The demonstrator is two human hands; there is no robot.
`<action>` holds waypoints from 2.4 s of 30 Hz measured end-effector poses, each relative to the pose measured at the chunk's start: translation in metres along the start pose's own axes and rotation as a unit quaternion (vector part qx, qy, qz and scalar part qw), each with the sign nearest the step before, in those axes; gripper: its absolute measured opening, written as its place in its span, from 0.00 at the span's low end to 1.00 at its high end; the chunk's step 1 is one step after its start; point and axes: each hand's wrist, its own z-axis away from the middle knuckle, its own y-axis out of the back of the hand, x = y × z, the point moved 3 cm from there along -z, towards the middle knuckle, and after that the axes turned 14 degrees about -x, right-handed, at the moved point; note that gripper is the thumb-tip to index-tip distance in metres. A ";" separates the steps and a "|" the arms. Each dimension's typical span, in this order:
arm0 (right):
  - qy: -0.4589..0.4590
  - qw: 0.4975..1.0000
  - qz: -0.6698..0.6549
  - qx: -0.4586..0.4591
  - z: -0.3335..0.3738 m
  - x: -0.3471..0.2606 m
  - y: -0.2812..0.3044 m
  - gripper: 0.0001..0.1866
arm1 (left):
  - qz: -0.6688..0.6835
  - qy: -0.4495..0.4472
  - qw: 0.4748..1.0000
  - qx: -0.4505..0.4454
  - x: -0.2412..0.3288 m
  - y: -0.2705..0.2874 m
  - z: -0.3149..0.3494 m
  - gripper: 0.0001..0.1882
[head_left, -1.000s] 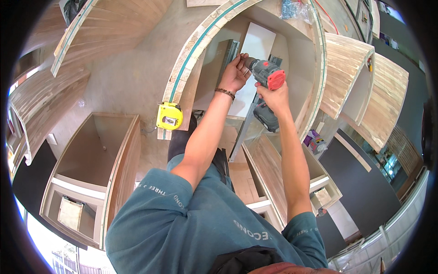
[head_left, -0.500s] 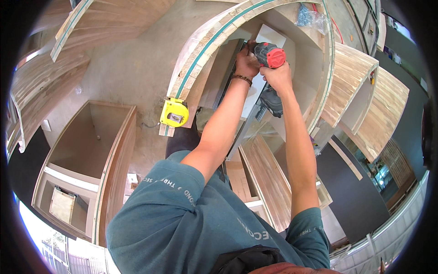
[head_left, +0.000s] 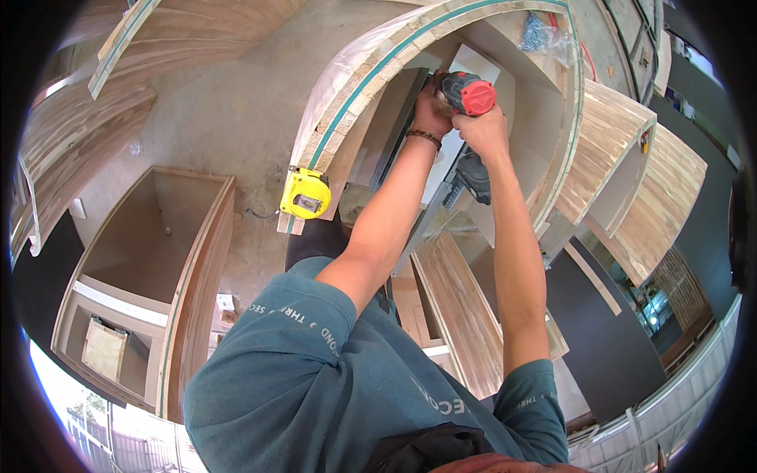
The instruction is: The person installs a white drawer into a wooden cabinet carcass, aligning it with metal slides and securing it with a cordless drill. They then measure the cabinet interior with a tape measure and mark it with a pen before placing another drawer into the unit.
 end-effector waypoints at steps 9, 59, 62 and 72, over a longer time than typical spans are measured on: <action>0.021 0.996 0.085 -0.010 -0.004 -0.019 0.010 0.24 | -0.563 -0.274 0.748 0.220 0.014 -0.056 0.070 0.11; 0.095 0.992 0.079 -0.039 -0.079 0.024 0.010 0.21 | -0.749 -0.367 0.551 -0.012 0.018 -0.112 0.061 0.22; 0.042 0.992 0.118 -0.034 -0.021 0.004 0.008 0.21 | -0.833 -0.326 0.443 -0.055 0.026 -0.096 0.138 0.23; 0.178 0.926 -0.217 0.254 0.093 0.140 -0.003 0.21 | -0.908 0.163 0.011 -0.385 0.045 0.039 0.331 0.18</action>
